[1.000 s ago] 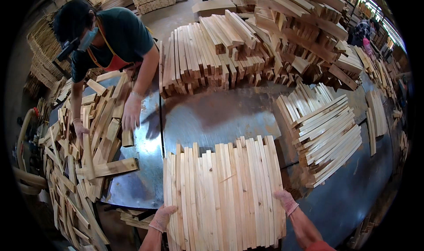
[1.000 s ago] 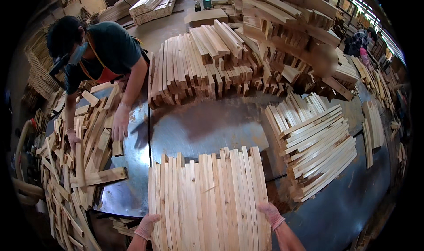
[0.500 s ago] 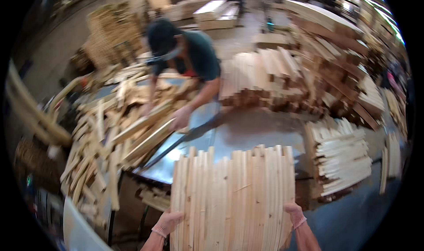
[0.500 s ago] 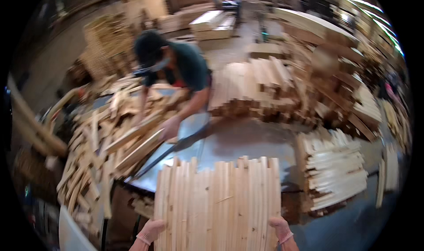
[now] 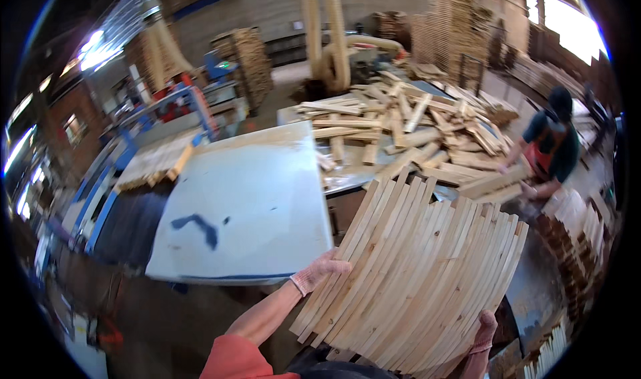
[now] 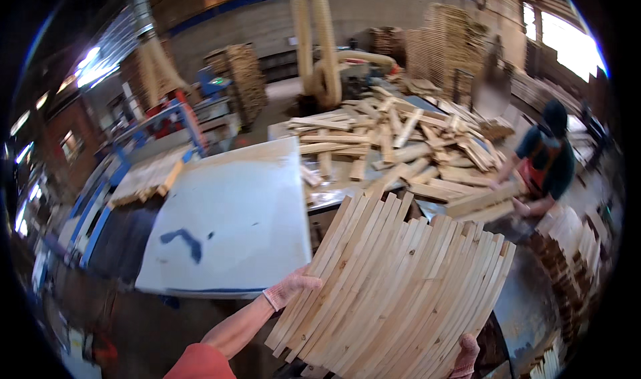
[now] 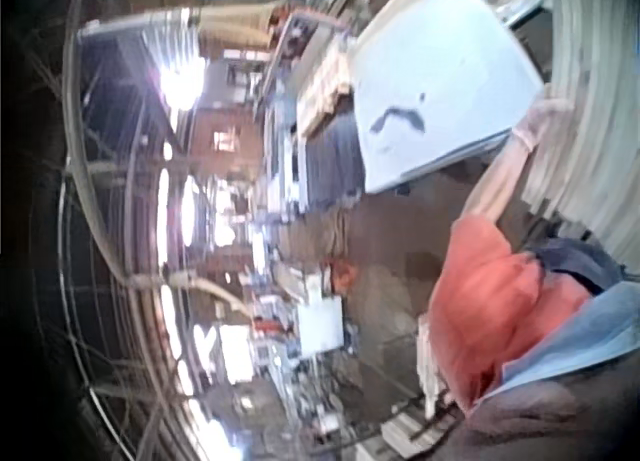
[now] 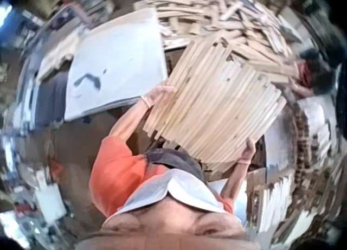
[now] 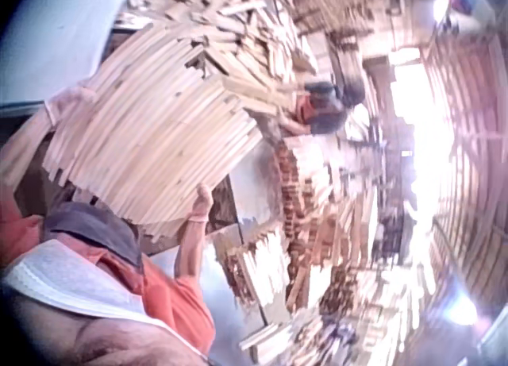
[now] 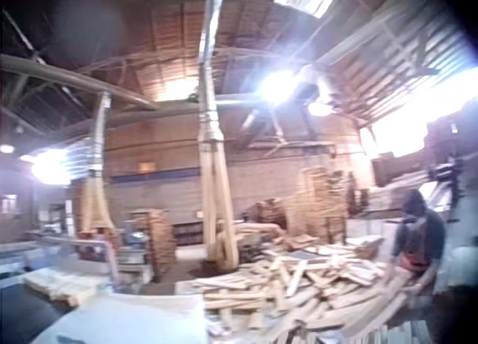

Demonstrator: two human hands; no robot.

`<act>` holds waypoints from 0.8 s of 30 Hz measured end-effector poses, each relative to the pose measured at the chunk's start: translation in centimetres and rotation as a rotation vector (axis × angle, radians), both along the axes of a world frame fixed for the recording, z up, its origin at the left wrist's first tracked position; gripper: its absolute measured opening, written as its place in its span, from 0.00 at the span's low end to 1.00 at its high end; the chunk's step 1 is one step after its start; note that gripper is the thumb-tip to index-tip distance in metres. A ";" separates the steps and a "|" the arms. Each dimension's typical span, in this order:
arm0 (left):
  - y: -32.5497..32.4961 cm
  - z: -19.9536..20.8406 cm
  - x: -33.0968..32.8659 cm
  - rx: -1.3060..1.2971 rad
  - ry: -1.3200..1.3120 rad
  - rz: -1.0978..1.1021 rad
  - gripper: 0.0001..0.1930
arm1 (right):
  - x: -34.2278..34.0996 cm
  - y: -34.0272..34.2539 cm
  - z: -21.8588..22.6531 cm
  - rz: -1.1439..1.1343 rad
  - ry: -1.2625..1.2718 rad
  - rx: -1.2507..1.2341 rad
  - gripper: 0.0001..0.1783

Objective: The person picks up stacks of light-colored wooden planks from a metal table and carries them to a conveyor belt. They place the planks onto the belt and then return to the table to repeat the process. The person also arranges and aligns the planks on the table before moving them.

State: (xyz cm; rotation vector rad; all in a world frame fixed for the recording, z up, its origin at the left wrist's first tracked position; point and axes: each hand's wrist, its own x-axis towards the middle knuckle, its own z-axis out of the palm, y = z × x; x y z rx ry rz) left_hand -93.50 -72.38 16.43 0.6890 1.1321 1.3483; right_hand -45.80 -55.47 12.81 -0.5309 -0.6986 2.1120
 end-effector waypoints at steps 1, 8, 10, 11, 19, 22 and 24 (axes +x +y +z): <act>-2.8 0.9 -1.2 0.014 -0.026 0.043 0.47 | -2.3 -0.9 1.2 0.038 0.019 0.021 0.54; -21.9 2.4 -9.2 -0.070 -0.064 0.430 0.38 | -18.0 -0.7 -1.8 0.407 -0.116 -0.020 0.47; -25.6 2.5 -11.1 -0.090 -0.072 0.519 0.36 | -22.9 -0.5 -4.0 0.434 -0.199 -0.007 0.46; -27.5 2.1 -12.2 -0.114 -0.076 0.568 0.35 | -25.3 -3.0 -1.0 0.373 -0.294 0.020 0.39; -36.3 -0.8 -23.0 -0.373 -0.021 0.705 0.33 | -42.3 -4.2 -4.2 0.678 -0.503 0.095 0.11; -37.8 -3.8 -27.7 -0.365 0.004 0.734 0.40 | -46.5 -3.5 -7.3 0.593 -0.584 0.078 0.11; -37.7 -4.8 -31.2 -0.354 0.040 0.732 0.42 | -49.6 -2.9 -8.8 0.559 -0.554 0.117 0.13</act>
